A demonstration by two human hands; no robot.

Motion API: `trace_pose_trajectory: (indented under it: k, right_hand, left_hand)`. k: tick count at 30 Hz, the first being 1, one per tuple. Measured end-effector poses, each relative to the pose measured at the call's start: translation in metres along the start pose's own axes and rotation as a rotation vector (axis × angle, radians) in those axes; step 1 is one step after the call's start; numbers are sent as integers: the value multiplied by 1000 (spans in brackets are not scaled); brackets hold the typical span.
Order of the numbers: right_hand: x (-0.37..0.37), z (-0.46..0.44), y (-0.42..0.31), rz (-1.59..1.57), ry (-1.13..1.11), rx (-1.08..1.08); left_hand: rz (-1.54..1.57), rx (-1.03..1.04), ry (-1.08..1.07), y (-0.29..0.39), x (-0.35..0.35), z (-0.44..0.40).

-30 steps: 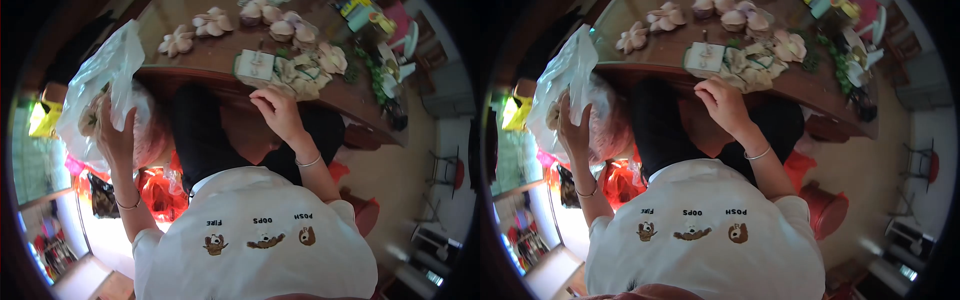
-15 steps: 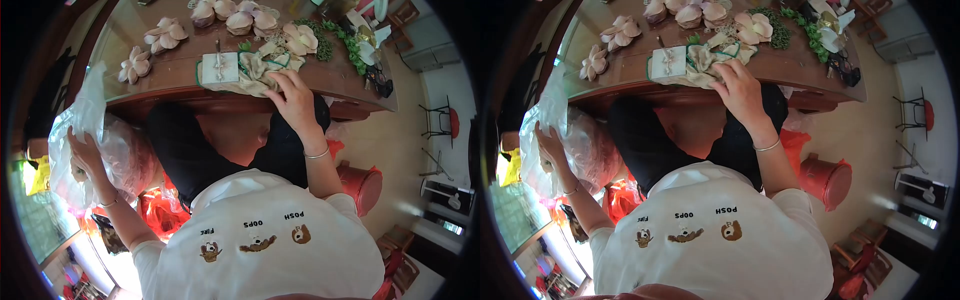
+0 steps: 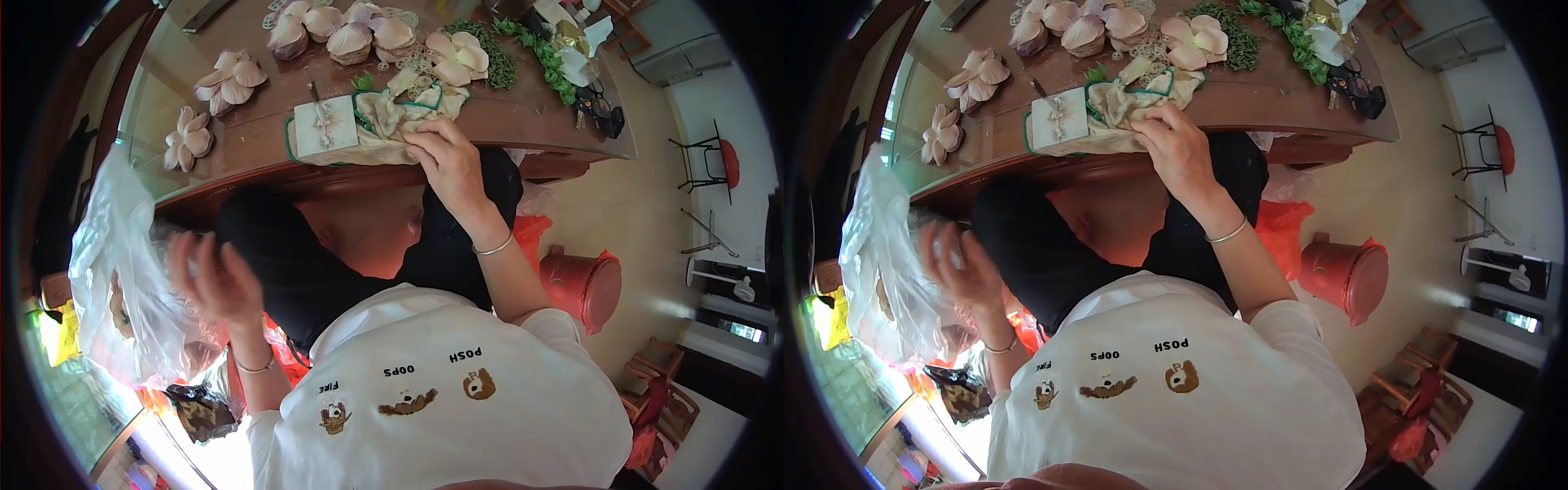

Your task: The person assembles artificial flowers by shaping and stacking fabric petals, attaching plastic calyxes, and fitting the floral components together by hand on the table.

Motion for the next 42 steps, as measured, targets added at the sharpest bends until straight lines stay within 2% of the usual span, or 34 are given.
trace_pose_trajectory:
  k: [2,4,8,12,15,17,22,28,37,42]
  right_hand:
    - [-2,0,2,-41,30,12]
    - [-4,1,4,-50,24,30]
    - [-12,-1,12,-95,-6,86]
    - [-50,-14,55,-9,101,250]
    - [-87,-27,93,148,223,154]
    - [-95,-37,113,311,176,142]
    - [-82,-58,133,480,56,22]
    - [-71,-65,142,512,-76,-47]
    - [-55,-66,134,683,-207,-271]
    - [-65,-66,131,523,-91,-237]
  left_hand:
    - [159,30,-200,22,33,22]
    - [273,-60,-309,35,55,43]
    - [395,-108,-391,55,80,71]
    - [468,-116,-464,67,91,87]
    - [477,-130,-485,70,92,93]
    - [471,-151,-503,70,92,97]
    - [479,-156,-525,73,95,98]
    - [487,-167,-545,74,95,99]
    - [523,-172,-558,78,97,103]
    - [580,-138,-529,80,99,85]
Point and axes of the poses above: each hand's wrist, its own z-axis away from the middle knuckle, its own x-axis out of the palm, y = z × x, the point moved 10 cm from there along -z, towards the middle knuckle, and after that the axes turned 13 degrees about y, right-handed, at the moved point
